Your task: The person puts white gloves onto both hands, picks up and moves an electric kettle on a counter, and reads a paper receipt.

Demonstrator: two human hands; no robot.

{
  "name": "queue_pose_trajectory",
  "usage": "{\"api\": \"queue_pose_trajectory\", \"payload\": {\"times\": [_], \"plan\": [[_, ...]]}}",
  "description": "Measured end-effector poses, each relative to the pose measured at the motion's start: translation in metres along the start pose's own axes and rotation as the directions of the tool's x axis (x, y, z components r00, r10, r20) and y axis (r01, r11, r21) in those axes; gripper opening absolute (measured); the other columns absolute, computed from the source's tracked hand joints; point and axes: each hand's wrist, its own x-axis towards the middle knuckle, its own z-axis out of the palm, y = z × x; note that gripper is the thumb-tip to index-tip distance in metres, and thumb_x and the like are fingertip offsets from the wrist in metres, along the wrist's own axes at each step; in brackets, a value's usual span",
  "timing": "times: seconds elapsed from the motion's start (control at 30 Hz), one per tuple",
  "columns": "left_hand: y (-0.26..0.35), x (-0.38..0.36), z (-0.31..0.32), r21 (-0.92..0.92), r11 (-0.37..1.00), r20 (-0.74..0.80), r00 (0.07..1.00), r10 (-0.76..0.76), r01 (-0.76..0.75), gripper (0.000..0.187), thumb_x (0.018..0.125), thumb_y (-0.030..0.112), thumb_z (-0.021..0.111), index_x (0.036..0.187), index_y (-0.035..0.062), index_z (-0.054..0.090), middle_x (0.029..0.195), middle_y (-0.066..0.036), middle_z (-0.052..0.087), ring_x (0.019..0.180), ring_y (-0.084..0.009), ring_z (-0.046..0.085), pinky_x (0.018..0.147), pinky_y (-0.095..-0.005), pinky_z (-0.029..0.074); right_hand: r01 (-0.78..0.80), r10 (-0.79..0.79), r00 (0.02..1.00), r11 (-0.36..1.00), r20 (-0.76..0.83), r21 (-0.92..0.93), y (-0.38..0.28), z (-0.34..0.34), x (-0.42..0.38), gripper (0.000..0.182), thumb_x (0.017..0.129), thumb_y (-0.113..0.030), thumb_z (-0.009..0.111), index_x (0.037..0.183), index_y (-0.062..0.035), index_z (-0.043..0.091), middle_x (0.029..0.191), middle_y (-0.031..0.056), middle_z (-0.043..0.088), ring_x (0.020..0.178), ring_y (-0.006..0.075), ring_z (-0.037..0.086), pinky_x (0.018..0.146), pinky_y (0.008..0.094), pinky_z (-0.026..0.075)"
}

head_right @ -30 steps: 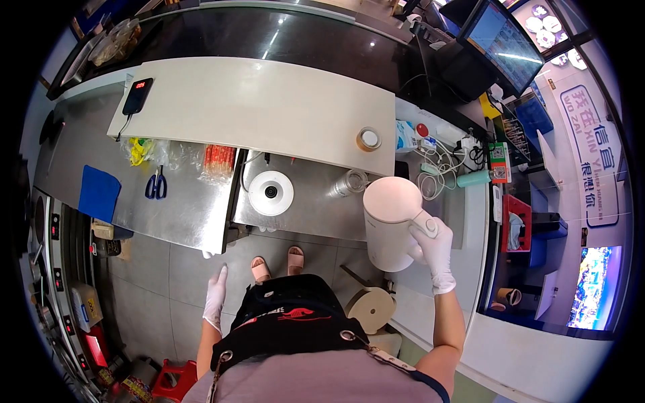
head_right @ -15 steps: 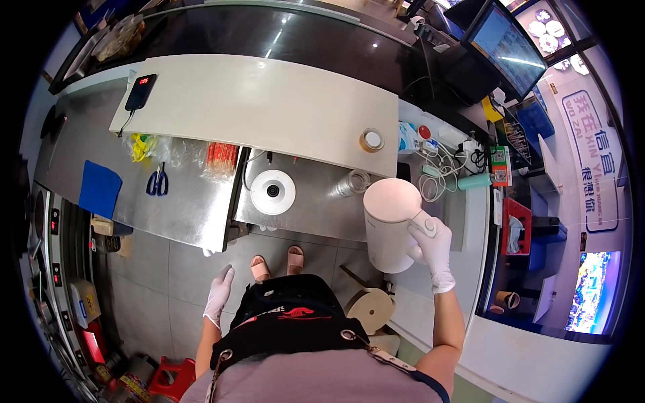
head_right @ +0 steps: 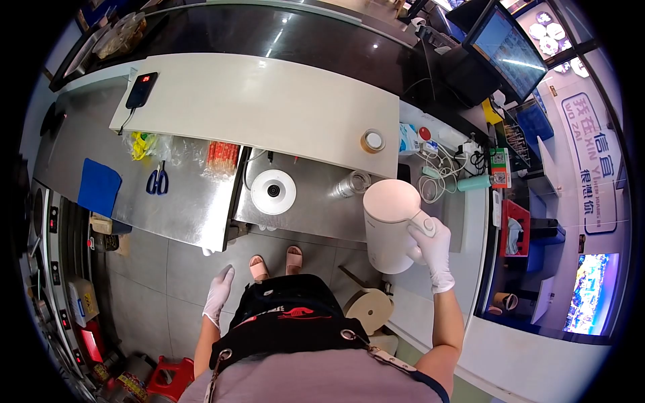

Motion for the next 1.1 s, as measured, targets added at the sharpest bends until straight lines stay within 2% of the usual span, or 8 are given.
{"api": "queue_pose_trajectory", "payload": {"times": [0.47,0.57,0.7,0.77,0.87,0.97,1.1], "plan": [[0.003,-0.002,-0.005,0.023,1.000,0.006,1.000,-0.013,0.013,0.057,0.097,0.041,0.047,0.132,-0.0049,0.050,0.130,-0.025,0.056,0.125,-0.0336,0.052,0.104,-0.0355,0.038,-0.007,0.010,0.999,0.997,-0.040,0.075,0.006,0.009,-0.004,0.014,0.076,-0.005,0.073,0.084,0.0006,0.064,0.073,0.0005,0.062,0.063,0.0073,0.054,0.058,0.0250,0.045],[0.006,-0.003,-0.009,0.023,1.000,0.006,1.000,-0.019,0.019,0.057,0.097,0.041,0.047,0.132,-0.0048,0.051,0.130,-0.025,0.056,0.125,-0.0336,0.051,0.104,-0.0354,0.038,-0.005,0.021,0.994,0.990,-0.109,0.143,0.006,0.014,-0.011,0.013,0.076,-0.004,0.072,0.085,0.0005,0.064,0.073,0.0008,0.062,0.064,0.0073,0.054,0.057,0.0246,0.044],[0.002,-0.005,-0.014,0.011,0.999,0.014,0.999,-0.039,0.039,0.056,0.097,0.040,0.048,0.131,-0.0046,0.051,0.130,-0.025,0.056,0.125,-0.0337,0.051,0.104,-0.0356,0.038,0.082,-0.019,0.974,0.958,-0.226,0.275,0.019,0.021,-0.032,0.013,0.078,-0.003,0.067,0.091,0.0012,0.064,0.076,-0.0006,0.061,0.064,0.0073,0.054,0.057,0.0237,0.043],[0.001,-0.006,-0.017,0.041,0.998,0.023,0.999,-0.038,0.037,0.056,0.097,0.040,0.048,0.131,-0.0046,0.051,0.130,-0.025,0.056,0.125,-0.0338,0.051,0.104,-0.0358,0.038,0.108,-0.013,0.961,0.936,-0.275,0.335,0.003,0.026,-0.050,0.016,0.080,-0.003,0.065,0.094,0.0016,0.064,0.079,-0.0011,0.061,0.065,0.0074,0.053,0.056,0.0232,0.042],[-0.005,-0.009,-0.024,0.078,0.996,0.023,0.999,-0.040,0.038,0.056,0.097,0.040,0.048,0.131,-0.0039,0.051,0.130,-0.025,0.056,0.126,-0.0340,0.051,0.105,-0.0360,0.038,0.105,-0.010,0.972,0.914,-0.236,0.393,-0.007,0.032,-0.063,0.020,0.081,-0.004,0.064,0.099,0.0024,0.064,0.083,-0.0008,0.062,0.068,0.0080,0.055,0.060,0.0223,0.043],[-0.009,-0.012,-0.031,0.099,0.994,0.020,0.999,-0.045,0.043,0.056,0.096,0.041,0.048,0.132,-0.0026,0.052,0.131,-0.024,0.055,0.126,-0.0344,0.050,0.105,-0.0363,0.038,0.124,-0.019,0.982,0.817,-0.189,0.563,-0.031,0.055,-0.070,0.021,0.080,-0.003,0.063,0.101,0.0025,0.064,0.084,0.0000,0.062,0.071,0.0085,0.055,0.066,0.0225,0.044],[-0.020,-0.018,-0.043,0.128,0.991,0.004,1.000,-0.025,0.025,0.057,0.096,0.042,0.048,0.132,-0.0017,0.052,0.131,-0.024,0.055,0.126,-0.0347,0.050,0.105,-0.0367,0.038,0.104,-0.035,0.991,0.800,-0.126,0.591,-0.055,0.106,-0.065,0.018,0.078,-0.001,0.065,0.095,0.0024,0.064,0.083,0.0005,0.062,0.075,0.0082,0.055,0.069,0.0233,0.045]]}}
